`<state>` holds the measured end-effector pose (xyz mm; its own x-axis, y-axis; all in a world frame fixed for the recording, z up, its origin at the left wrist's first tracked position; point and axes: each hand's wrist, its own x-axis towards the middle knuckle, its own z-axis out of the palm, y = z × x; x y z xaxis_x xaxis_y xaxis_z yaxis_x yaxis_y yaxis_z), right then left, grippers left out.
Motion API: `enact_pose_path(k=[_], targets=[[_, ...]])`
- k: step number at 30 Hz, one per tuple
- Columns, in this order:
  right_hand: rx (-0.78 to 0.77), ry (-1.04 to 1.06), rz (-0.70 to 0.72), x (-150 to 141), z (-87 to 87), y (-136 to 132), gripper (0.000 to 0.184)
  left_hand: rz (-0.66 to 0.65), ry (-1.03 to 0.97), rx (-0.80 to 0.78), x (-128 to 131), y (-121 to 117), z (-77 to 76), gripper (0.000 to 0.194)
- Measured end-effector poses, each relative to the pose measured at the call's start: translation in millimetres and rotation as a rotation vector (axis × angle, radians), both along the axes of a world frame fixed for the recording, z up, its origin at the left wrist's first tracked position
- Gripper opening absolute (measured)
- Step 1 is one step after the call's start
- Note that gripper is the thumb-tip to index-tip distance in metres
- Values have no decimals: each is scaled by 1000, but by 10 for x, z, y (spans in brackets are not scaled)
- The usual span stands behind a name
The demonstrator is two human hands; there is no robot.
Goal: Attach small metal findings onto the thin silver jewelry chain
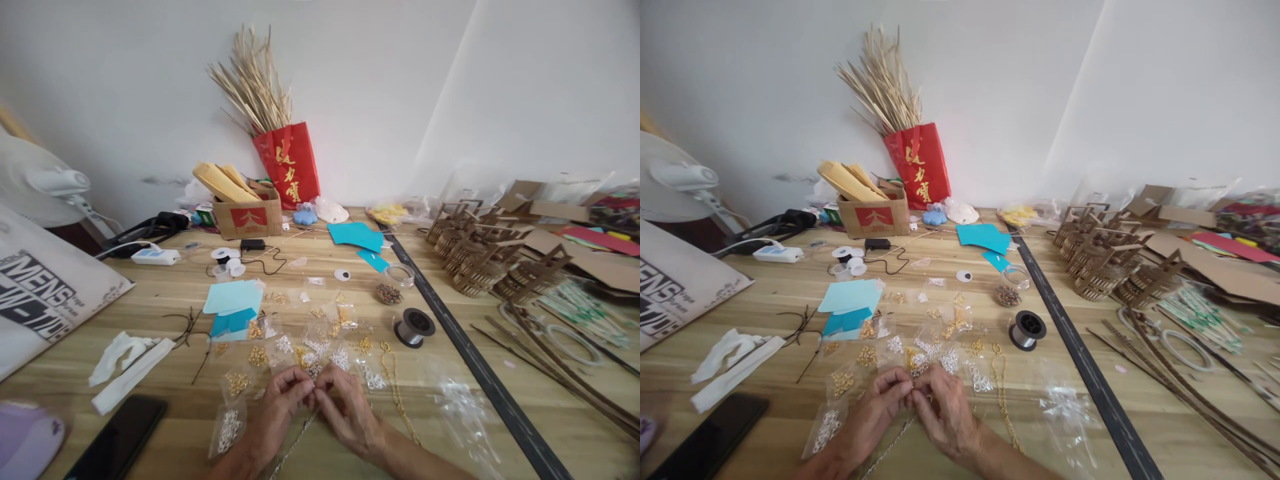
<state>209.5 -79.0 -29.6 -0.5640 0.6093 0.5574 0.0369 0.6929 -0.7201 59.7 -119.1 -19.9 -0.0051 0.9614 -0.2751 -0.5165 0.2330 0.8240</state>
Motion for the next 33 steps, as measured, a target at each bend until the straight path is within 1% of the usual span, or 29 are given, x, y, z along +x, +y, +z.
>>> enact_pose_path(k=[4,11,17,22,28,33], targets=[[4,5,-16,1,1,-10,9,-14,46,24,-9,-6,-23,33],[5,-13,-6,5,65,-25,8,-40,73,46,-21,-4,-49,33],[8,-9,13,10,33,-12,7,-39,115,71,-31,1,-98,31],[-5,8,21,7,15,-7,8,-37,136,74,-35,0,-111,32],[-5,11,20,-5,33,-10,9,-37,161,97,-47,-16,-148,29],[3,25,8,-5,56,-10,9,-47,168,85,-51,-12,-142,29]])
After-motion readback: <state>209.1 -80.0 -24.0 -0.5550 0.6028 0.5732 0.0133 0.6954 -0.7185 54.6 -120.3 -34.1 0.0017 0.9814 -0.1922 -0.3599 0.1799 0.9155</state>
